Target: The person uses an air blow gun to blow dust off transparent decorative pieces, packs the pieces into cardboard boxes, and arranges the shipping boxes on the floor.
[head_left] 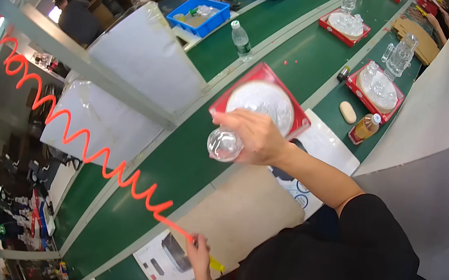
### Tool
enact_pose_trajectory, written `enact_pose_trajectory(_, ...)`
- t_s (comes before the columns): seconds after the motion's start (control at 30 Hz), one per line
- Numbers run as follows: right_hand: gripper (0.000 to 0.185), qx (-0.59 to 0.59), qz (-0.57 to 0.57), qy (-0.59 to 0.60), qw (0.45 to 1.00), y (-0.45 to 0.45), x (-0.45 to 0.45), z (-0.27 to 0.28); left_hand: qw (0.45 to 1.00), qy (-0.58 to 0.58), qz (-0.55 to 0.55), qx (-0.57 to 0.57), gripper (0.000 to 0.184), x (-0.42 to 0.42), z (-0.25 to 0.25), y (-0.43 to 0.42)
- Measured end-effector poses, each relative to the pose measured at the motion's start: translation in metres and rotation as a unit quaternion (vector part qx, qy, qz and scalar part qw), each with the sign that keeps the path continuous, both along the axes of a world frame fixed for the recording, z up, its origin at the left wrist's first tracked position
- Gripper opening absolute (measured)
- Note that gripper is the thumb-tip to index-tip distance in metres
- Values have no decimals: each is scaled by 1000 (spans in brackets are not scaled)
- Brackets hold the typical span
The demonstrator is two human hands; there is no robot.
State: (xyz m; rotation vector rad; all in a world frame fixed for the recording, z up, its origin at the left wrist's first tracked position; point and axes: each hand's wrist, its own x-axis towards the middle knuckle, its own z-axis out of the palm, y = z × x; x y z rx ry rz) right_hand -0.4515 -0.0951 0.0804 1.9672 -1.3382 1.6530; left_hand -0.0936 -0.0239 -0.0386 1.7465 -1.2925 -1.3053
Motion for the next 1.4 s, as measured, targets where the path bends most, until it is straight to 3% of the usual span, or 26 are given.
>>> enact_pose_trajectory(0.13,63,21,88,-70,993,21,60,-31,989,-75,-76,-102,28,0,-67,-38)
enact_pose_trajectory(0.2,64,53,105,-110,987,33,100,-59,996,-45,-43,-66,35,-8,-85,-52)
enact_pose_trajectory(0.3,65,79,128,-159,976,54,147,-73,990,88,-4,-111,39,-25,-82,-57)
enact_pose_trajectory(0.37,66,67,152,-181,969,64,169,-79,989,95,-6,-111,38,-27,-82,-59)
enact_pose_trajectory(0.5,65,72,186,-206,958,61,194,-87,993,56,-37,-98,37,-12,-80,-51)
enact_pose_trajectory(0.9,63,85,152,-234,957,63,191,-85,991,-1,-90,-96,35,-15,-95,-58)
enact_pose_trajectory(1.13,88,184,227,-222,930,78,159,-69,992,-13,-107,-69,35,-15,-87,-54)
enact_pose_trajectory(1.2,92,204,158,-234,938,96,134,-101,991,-14,-118,-54,35,-14,-81,-44)
enact_pose_trajectory(1.27,95,289,53,-185,938,127,120,-146,992,3,-126,-30,35,-14,-65,-38)
enact_pose_trajectory(1.37,92,404,69,-33,912,162,134,-166,986,52,-153,-30,27,-9,-49,-29)
enact_pose_trajectory(1.4,91,411,64,-15,909,166,140,-172,979,14,-180,-92,27,0,-75,-37)
